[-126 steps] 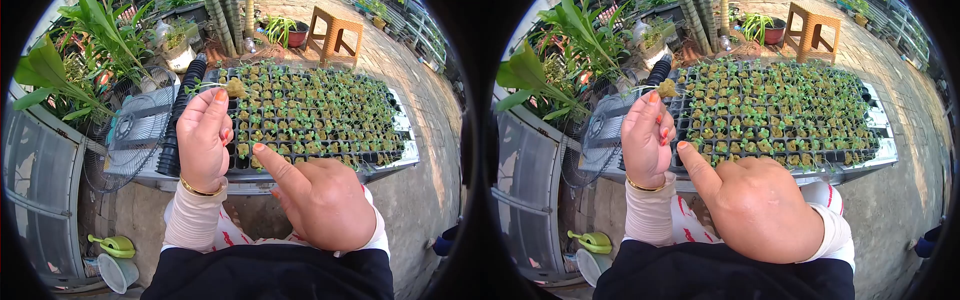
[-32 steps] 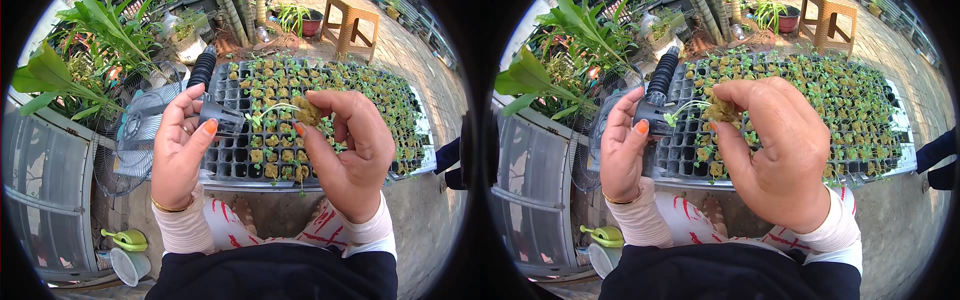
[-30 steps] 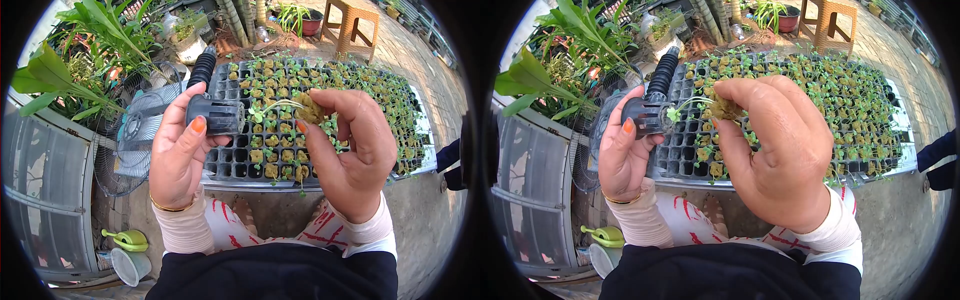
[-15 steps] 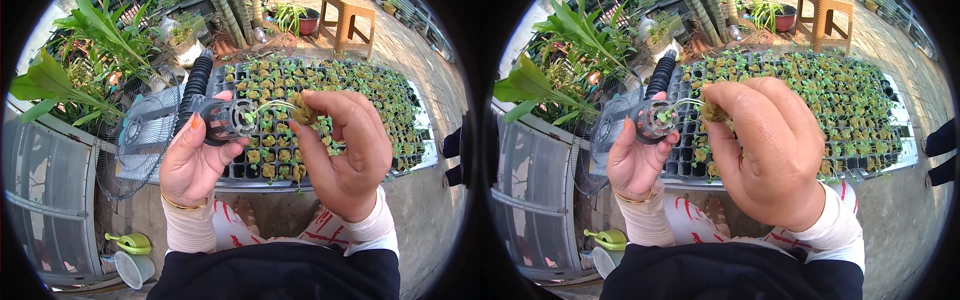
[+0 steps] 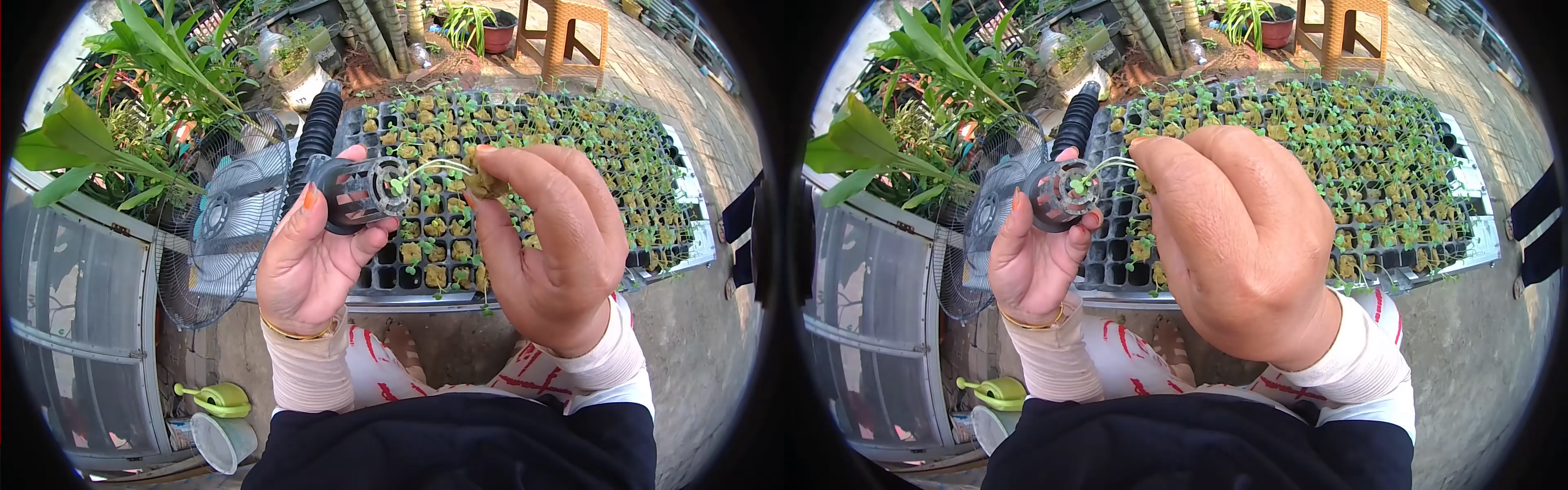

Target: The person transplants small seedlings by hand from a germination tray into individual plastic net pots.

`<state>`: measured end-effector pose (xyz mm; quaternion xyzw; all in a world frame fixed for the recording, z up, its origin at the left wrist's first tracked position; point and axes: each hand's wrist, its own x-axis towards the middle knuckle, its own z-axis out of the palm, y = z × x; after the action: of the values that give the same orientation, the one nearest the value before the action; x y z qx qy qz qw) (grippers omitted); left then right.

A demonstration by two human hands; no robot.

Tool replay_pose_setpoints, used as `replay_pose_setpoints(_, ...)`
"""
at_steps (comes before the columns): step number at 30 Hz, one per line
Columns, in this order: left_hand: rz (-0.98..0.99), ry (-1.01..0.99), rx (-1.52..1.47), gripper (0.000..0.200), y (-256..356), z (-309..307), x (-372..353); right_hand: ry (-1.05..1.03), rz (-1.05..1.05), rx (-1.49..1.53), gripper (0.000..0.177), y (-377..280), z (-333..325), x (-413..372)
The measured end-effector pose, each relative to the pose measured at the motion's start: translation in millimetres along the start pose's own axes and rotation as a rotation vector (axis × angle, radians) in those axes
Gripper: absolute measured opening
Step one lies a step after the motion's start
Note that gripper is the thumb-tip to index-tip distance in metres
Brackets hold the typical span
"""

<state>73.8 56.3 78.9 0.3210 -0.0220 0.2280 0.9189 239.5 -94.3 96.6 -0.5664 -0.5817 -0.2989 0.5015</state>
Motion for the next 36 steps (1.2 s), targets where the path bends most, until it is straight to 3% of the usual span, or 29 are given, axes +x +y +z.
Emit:
replay_pose_setpoints(12,0.023,0.018,0.034,0.059,0.3,-0.6,0.0,-0.043,-0.033,-0.006,0.035,-4.0,2.1,-1.9)
replay_pose_setpoints(29,0.048,0.078,0.142,0.052,-11.0,14.1,4.7,-0.146,0.3,0.303,0.034,2.3,2.0,1.0)
replay_pose_setpoints(36,0.048,0.12,0.231,0.049,-20.5,21.1,9.8,-0.15,0.317,0.331,0.036,6.1,1.5,1.3)
